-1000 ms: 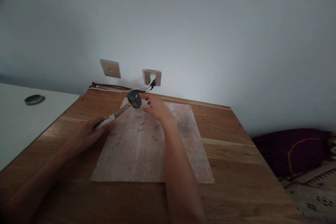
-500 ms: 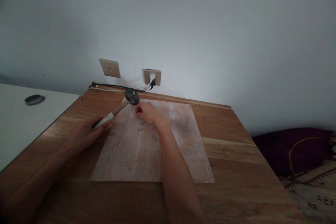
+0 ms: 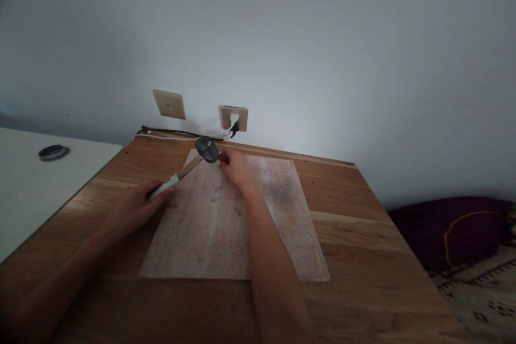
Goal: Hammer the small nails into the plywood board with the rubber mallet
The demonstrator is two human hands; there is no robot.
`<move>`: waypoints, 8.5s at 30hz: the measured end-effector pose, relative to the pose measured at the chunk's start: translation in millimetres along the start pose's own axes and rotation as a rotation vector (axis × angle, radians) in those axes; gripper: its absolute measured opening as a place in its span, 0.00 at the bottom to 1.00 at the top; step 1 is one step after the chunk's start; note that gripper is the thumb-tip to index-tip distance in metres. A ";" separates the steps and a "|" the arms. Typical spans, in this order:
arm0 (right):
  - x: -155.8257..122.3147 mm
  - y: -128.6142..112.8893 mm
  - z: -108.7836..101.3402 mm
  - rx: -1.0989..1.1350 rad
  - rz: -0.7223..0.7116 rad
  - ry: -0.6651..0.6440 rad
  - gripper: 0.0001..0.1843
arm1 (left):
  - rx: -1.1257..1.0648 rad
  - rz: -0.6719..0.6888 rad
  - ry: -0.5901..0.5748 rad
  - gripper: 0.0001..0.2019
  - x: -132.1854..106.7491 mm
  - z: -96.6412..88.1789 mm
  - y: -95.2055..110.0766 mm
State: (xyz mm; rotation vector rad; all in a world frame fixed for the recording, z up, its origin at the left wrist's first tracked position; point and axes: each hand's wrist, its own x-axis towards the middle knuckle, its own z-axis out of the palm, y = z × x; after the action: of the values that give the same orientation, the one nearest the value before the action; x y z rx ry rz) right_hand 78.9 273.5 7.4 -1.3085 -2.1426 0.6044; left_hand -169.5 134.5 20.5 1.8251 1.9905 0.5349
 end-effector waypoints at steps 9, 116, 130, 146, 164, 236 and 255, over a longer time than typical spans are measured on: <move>1.4 2.6 0.2 0.031 -0.017 -0.029 0.14 | -0.013 -0.011 0.009 0.27 -0.7 -1.1 2.6; -13.7 12.5 -44.2 -0.089 0.000 -0.096 0.22 | 0.179 0.064 0.050 0.29 3.1 12.6 9.9; -8.0 15.2 -13.8 0.026 0.044 0.013 0.11 | 0.029 0.028 0.083 0.29 4.4 13.3 5.5; -11.1 15.5 -9.6 0.030 0.081 0.001 0.13 | -0.040 0.048 0.080 0.28 6.6 7.9 4.8; -10.8 12.1 -8.9 0.060 0.107 0.013 0.27 | 0.052 0.069 0.032 0.29 12.3 -6.7 29.0; -25.9 42.3 -20.5 0.037 0.039 0.073 0.24 | -0.120 0.151 -0.011 0.29 17.8 8.3 43.4; -66.1 14.6 -53.4 -0.158 -0.371 -0.381 0.14 | -0.125 0.113 0.005 0.29 14.7 19.0 44.5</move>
State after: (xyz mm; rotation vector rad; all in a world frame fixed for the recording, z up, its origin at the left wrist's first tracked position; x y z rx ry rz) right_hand 148.3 225.0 23.5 -0.8823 -2.7062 0.5711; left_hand -122.9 153.1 27.2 1.8687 1.8219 0.6825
